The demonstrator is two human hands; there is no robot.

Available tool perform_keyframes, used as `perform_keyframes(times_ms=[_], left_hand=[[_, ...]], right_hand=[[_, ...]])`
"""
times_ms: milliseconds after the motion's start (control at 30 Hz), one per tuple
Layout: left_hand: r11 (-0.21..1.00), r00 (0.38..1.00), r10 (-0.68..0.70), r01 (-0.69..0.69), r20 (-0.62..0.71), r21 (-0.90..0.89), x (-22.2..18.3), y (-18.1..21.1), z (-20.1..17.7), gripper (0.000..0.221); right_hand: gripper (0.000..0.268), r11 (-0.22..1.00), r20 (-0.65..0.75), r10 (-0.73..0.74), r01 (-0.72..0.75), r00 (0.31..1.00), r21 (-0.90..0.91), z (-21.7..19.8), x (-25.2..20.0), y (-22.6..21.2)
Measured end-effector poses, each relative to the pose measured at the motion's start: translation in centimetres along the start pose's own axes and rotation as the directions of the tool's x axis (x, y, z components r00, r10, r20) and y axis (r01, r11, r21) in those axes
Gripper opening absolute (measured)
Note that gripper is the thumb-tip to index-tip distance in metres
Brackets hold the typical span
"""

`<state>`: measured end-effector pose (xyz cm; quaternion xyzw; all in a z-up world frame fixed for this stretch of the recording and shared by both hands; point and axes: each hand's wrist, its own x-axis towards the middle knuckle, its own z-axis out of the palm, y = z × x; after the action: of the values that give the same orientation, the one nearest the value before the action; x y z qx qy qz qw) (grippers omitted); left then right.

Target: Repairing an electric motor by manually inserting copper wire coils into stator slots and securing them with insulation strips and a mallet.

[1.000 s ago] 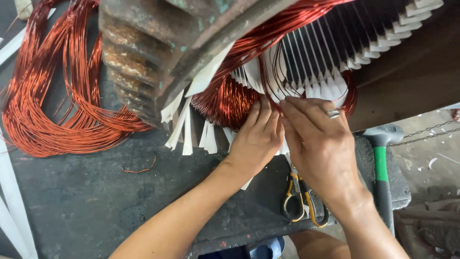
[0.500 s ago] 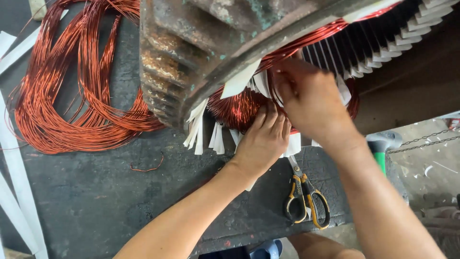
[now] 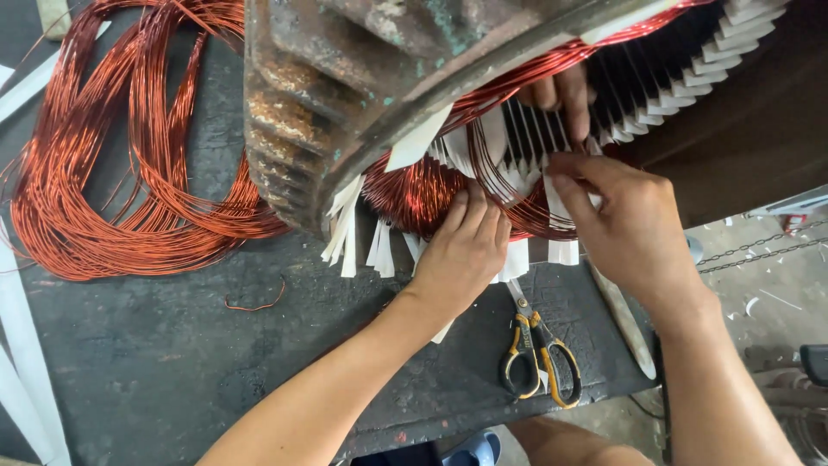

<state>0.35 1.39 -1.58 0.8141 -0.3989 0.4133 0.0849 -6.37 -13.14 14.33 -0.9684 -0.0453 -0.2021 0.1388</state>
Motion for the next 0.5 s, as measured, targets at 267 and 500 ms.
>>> perform_keyframes(times_ms=[267,500], left_hand=[[0.997,0.982,-0.014,-0.001,-0.188,-0.081,0.2,-0.1,0.1,0.02],[0.997,0.968,-0.018,-0.001,-0.251,-0.076,0.4,0.1,-0.2,0.017]], right_hand=[[0.023,0.996,0.015,-0.092,0.091,0.996,0.007,5.2,0.3,-1.1],[0.016,0.996,-0.018,-0.089,0.088,0.996,-0.022,5.8,-1.1,0.8]])
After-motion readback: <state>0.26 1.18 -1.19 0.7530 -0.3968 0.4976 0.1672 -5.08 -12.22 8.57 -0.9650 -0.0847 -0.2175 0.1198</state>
